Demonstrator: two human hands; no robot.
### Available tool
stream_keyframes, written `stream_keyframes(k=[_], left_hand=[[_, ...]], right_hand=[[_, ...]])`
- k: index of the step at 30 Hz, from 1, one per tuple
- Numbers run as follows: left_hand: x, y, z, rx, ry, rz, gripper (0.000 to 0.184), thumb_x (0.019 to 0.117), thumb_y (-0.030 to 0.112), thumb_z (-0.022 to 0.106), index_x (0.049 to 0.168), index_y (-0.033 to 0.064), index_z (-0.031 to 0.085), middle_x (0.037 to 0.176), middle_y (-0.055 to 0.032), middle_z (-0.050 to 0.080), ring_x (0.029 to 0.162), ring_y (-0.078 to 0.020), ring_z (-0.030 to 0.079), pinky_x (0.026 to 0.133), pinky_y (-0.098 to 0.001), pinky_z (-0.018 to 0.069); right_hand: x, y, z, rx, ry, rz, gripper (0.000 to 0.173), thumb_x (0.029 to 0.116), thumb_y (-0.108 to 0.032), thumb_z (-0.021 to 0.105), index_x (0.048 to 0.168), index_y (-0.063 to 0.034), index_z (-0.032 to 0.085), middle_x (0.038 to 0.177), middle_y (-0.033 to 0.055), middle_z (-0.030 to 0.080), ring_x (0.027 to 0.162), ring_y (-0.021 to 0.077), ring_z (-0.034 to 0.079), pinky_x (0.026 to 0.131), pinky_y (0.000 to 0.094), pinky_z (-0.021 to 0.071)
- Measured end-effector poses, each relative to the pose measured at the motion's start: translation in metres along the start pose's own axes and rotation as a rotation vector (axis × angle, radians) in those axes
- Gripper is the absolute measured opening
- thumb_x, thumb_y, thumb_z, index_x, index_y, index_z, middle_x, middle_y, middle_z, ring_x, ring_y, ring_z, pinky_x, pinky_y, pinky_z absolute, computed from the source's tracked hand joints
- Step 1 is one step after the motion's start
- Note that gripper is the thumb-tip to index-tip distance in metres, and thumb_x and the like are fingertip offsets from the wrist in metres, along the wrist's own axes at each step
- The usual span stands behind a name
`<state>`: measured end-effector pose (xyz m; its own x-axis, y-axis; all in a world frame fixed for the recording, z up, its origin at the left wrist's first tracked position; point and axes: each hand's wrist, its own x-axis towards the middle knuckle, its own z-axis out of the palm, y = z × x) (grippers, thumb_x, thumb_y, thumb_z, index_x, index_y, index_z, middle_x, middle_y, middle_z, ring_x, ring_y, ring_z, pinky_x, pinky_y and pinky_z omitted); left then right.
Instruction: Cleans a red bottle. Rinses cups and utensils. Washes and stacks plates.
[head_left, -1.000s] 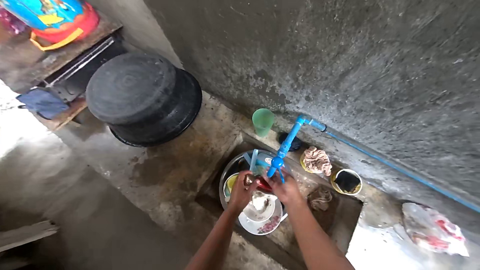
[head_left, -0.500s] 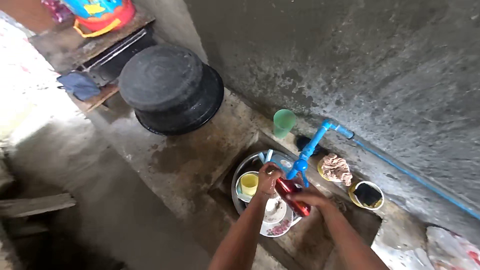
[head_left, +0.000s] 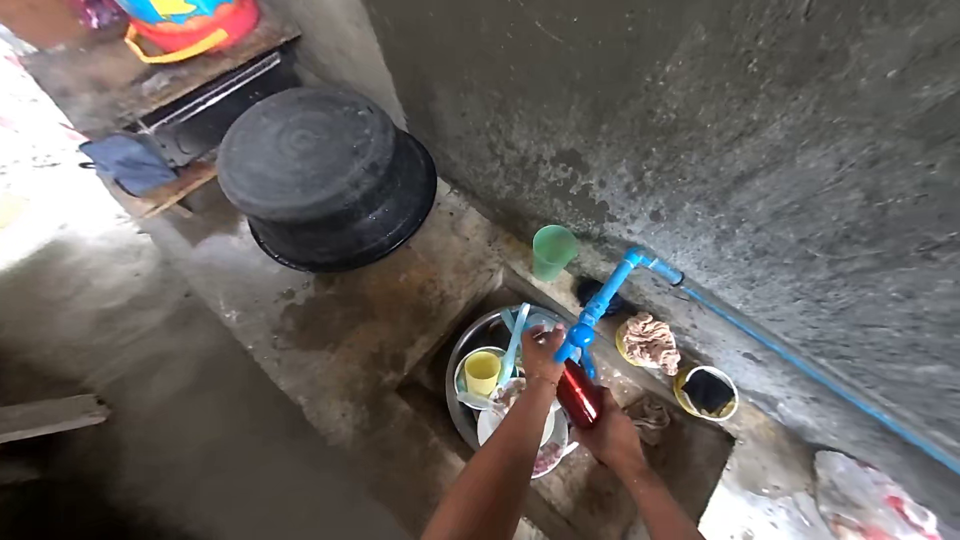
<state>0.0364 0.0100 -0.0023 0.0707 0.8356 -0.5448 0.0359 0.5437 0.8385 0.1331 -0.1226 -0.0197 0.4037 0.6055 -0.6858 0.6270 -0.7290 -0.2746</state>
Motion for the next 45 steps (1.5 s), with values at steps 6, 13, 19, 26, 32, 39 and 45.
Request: stream_keyframes(k=[6, 13, 19, 26, 32, 39, 45], left_hand=[[0.017, 0.013, -0.047, 0.284, -0.586, 0.187, 0.057, 0.0989, 0.010, 0.058, 0.151, -0.0037, 0.039, 0.126, -0.0207, 0.062, 0.108, -0.0188, 0.063, 0.096, -0.0340, 0.0531], [0.017, 0.059, -0.081, 1.240, -0.299, -0.257, 0.066, 0.1043, 0.058, 0.039, 0.117, 0.0004, 0.069, 0.124, -0.0237, 0.065, 0.120, -0.0374, 0.062, 0.100, -0.0611, 0.0468], [0.025, 0.062, -0.138, 1.150, -0.296, -0.534, 0.053, 0.1079, 0.046, 0.042, 0.133, 0.0035, 0.061, 0.127, -0.0197, 0.063, 0.110, -0.0294, 0.064, 0.096, -0.0496, 0.0511], [0.023, 0.064, -0.159, 1.060, -0.211, -0.328, 0.063, 0.1067, 0.054, 0.041, 0.132, 0.0000, 0.060, 0.122, -0.0251, 0.064, 0.109, -0.0360, 0.065, 0.097, -0.0551, 0.0493], [-0.007, 0.027, -0.094, 0.582, -0.543, -0.072, 0.038, 0.1096, 0.032, 0.046, 0.139, 0.0094, 0.054, 0.111, -0.0104, 0.062, 0.073, -0.0128, 0.059, 0.066, -0.0321, 0.0537], [-0.026, 0.004, -0.060, 0.278, -0.512, -0.204, 0.035, 0.1100, 0.030, 0.046, 0.132, 0.0046, 0.055, 0.106, -0.0086, 0.062, 0.071, -0.0113, 0.062, 0.064, -0.0280, 0.0556], [-0.032, 0.003, -0.067, 0.239, -0.437, -0.204, 0.031, 0.1103, 0.027, 0.045, 0.129, 0.0065, 0.058, 0.111, -0.0087, 0.063, 0.071, -0.0111, 0.062, 0.062, -0.0265, 0.0541]], right_hand=[[0.002, 0.021, -0.031, 0.186, -0.199, -0.153, 0.109, 0.0592, -0.035, 0.094, 0.152, -0.0158, 0.039, 0.120, 0.0181, 0.068, 0.109, 0.0341, 0.068, 0.095, 0.0587, 0.0543], [0.015, -0.020, -0.006, -0.240, -0.003, -0.297, 0.098, 0.0728, -0.035, 0.087, 0.156, -0.0147, 0.039, 0.150, 0.0151, 0.052, 0.136, 0.0351, 0.051, 0.113, 0.0556, 0.0395], [0.050, -0.043, 0.042, -0.232, 0.071, -0.535, 0.083, 0.0792, -0.027, 0.082, 0.153, -0.0174, 0.046, 0.154, 0.0121, 0.050, 0.144, 0.0335, 0.044, 0.120, 0.0580, 0.0286], [0.055, -0.017, 0.058, -0.134, 0.044, -0.368, 0.087, 0.0818, -0.042, 0.081, 0.155, -0.0162, 0.042, 0.155, 0.0142, 0.046, 0.145, 0.0384, 0.038, 0.116, 0.0616, 0.0313], [0.038, -0.007, -0.036, 0.161, 0.611, -0.387, 0.064, 0.0870, -0.035, 0.076, 0.139, -0.0013, 0.060, 0.146, 0.0357, 0.047, 0.133, 0.0571, 0.046, 0.109, 0.0691, 0.0382], [0.079, -0.001, -0.115, -0.072, 0.221, -0.119, 0.063, 0.1029, -0.031, 0.058, 0.158, -0.0096, 0.037, 0.149, 0.0234, 0.051, 0.136, 0.0413, 0.052, 0.113, 0.0583, 0.0415], [0.091, 0.016, -0.085, -0.093, 0.391, -0.178, 0.073, 0.0958, -0.030, 0.070, 0.157, -0.0047, 0.038, 0.152, 0.0292, 0.044, 0.141, 0.0505, 0.040, 0.116, 0.0611, 0.0350]])
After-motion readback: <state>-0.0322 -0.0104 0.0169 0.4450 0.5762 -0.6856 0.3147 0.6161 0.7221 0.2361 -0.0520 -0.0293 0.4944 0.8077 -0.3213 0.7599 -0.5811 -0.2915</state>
